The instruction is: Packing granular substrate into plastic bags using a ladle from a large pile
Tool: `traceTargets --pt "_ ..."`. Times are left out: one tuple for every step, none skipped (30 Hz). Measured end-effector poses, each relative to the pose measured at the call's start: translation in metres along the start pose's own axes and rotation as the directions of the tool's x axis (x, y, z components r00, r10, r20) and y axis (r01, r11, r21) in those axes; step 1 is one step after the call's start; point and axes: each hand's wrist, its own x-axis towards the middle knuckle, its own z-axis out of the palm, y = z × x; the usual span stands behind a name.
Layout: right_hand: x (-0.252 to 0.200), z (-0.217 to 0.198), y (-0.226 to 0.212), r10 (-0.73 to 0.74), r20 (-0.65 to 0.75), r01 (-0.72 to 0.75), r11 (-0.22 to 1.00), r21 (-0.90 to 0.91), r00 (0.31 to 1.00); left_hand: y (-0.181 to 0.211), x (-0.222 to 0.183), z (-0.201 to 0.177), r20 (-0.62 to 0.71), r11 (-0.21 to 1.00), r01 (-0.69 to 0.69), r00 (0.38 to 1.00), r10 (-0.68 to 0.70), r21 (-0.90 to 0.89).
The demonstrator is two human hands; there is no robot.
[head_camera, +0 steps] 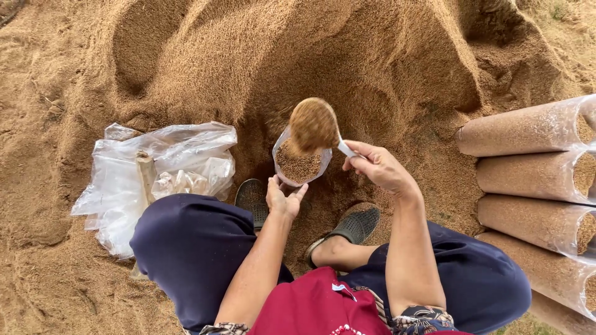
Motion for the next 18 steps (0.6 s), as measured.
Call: traceTargets --pt "-0.005 0.002 -0.011 0.001 0.0 -0.001 1.0 0.0 1.0 0.0 -0.002 0.003 -0.001 1.0 0.001 1.0 -0.001 0.001" --pt "-0.01 0.004 -0.021 0.007 -0.009 -0.008 0.985 -0.17 1.0 0.0 -0.004 0.005 0.0 1.0 -0.005 1.0 0.005 -0.005" --pt "-0.015 0.005 -0.032 0.011 -0.018 -0.016 0.942 -0.335 1.0 0.0 -0.006 0.007 0.002 1.0 -0.012 1.0 0.012 -0.01" --pt "-0.011 0.004 -0.027 0.016 -0.017 -0.02 0.943 -0.333 1.0 0.001 -0.009 0.01 -0.003 1.0 -0.011 1.0 0.011 -0.009" --pt "-0.007 0.002 -0.023 -0.005 -0.025 -0.002 0.953 -0.304 1.0 0.002 -0.013 0.013 -0.015 1.0 -0.006 1.0 0.006 -0.018" --pt "-0.003 0.001 -0.018 -0.025 -0.033 0.015 0.961 -0.275 0.999 0.003 -0.016 0.016 -0.028 1.0 -0.001 1.0 0.0 -0.027" --pt "0.006 -0.002 -0.011 -0.02 -0.033 0.01 0.962 -0.272 0.999 0.003 -0.017 0.014 -0.034 1.0 0.0 0.999 0.0 -0.025" --pt "0.015 -0.006 -0.004 -0.095 -0.112 0.077 0.985 -0.154 0.989 0.004 -0.018 0.014 -0.019 0.999 0.013 1.0 -0.014 -0.03" --pt "0.024 -0.01 0.003 -0.158 -0.199 0.153 0.987 -0.041 0.967 0.004 -0.019 0.014 -0.003 0.999 0.027 1.0 -0.027 -0.035" --pt "0.041 -0.016 0.027 -0.151 -0.202 0.146 0.988 -0.04 0.968 0.005 -0.022 0.017 -0.008 0.999 0.032 0.999 -0.032 -0.032" --pt "0.058 -0.023 0.051 -0.128 -0.372 0.173 0.981 0.091 0.919 0.005 -0.025 0.02 -0.02 0.999 0.032 0.999 -0.033 -0.036" --pt "0.075 -0.03 0.076 -0.077 -0.528 0.22 0.952 0.214 0.846 0.006 -0.028 0.023 -0.032 0.999 0.033 0.999 -0.034 -0.038" --pt "0.082 -0.037 0.104 -0.069 -0.532 0.214 0.953 0.216 0.844 0.006 -0.034 0.027 -0.038 0.999 0.037 0.999 -0.039 -0.033" --pt "0.091 -0.043 0.133 0.156 -0.664 0.122 0.928 0.352 0.732 0.007 -0.04 0.032 -0.072 0.998 0.052 0.996 -0.055 -0.043" --pt "0.1 -0.049 0.161 0.376 -0.734 0.062 0.868 0.492 0.566 0.009 -0.045 0.038 -0.106 0.996 0.067 0.992 -0.072 -0.053" --pt "0.102 -0.052 0.191 0.384 -0.732 0.056 0.865 0.498 0.563 0.008 -0.05 0.043 -0.114 0.997 0.068 0.991 -0.073 -0.048" --pt "0.103 -0.054 0.222 0.49 -0.747 0.088 0.808 0.583 0.449 0.007 -0.055 0.048 -0.138 0.995 0.056 0.988 -0.067 -0.081" --pt "0.107 -0.058 0.251 0.587 -0.738 0.136 0.745 0.653 0.332 0.006 -0.058 0.056 -0.157 0.992 0.043 0.986 -0.061 -0.115"
